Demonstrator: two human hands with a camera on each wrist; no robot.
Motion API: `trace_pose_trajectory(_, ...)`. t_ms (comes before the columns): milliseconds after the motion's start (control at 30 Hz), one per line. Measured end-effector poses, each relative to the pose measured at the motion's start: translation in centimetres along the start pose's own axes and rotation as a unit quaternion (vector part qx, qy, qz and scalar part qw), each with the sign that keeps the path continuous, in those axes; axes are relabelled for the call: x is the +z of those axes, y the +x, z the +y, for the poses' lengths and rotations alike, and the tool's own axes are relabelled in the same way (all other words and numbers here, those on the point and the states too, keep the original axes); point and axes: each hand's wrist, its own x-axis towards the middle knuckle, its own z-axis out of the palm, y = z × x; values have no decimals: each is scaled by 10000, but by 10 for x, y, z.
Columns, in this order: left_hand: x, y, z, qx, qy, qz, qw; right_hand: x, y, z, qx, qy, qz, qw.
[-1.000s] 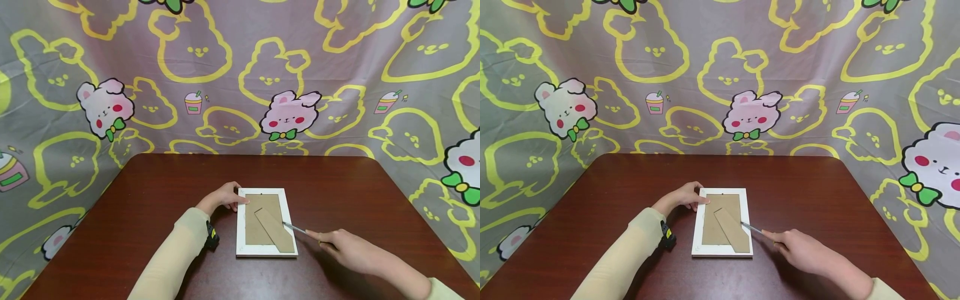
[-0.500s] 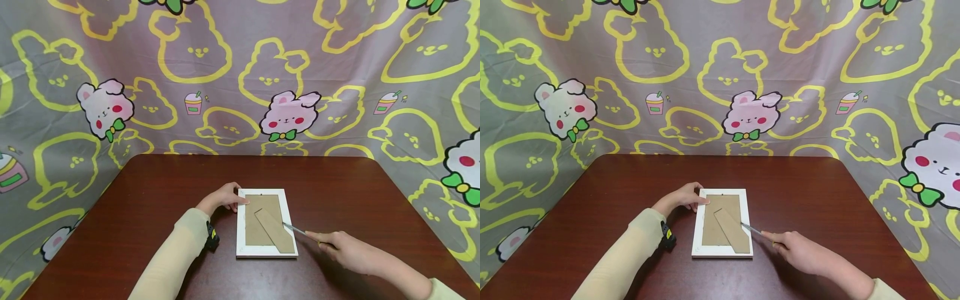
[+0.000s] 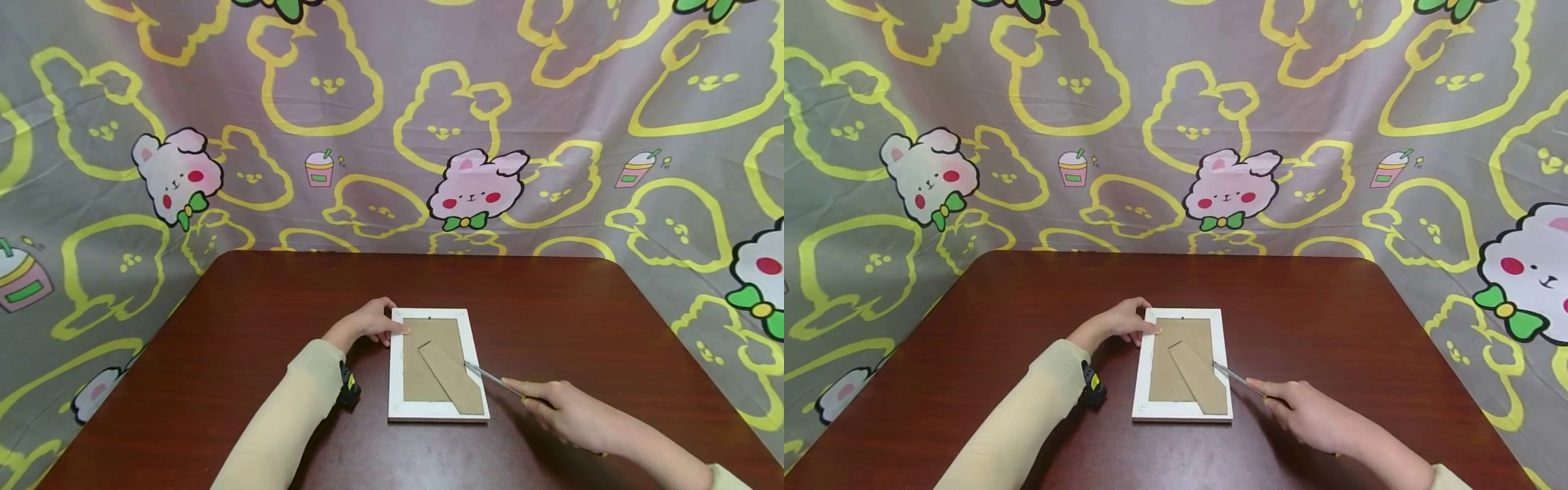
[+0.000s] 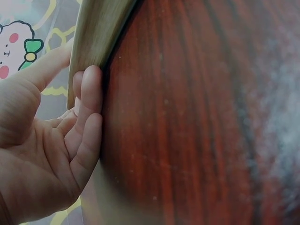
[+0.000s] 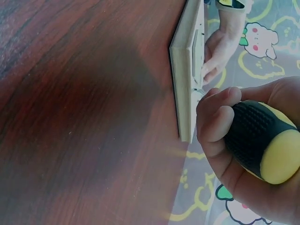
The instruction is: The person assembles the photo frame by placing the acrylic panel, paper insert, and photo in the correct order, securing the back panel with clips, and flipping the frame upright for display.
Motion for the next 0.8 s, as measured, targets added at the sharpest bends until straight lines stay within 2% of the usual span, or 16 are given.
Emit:
trace_pose_trajectory(300,0,4,-3,3,4,-31,10000,-1,1,0,-254,-313,142,9991)
trace_pose_trajectory(500,-1,2,-3,16,-12,-7,10000,2,2,-1,-307,-517,242,9979)
trace_pose_trajectory(800,0,1,-1,4,-25,-44,10000,3,2,-2,-280,-555,284,9977)
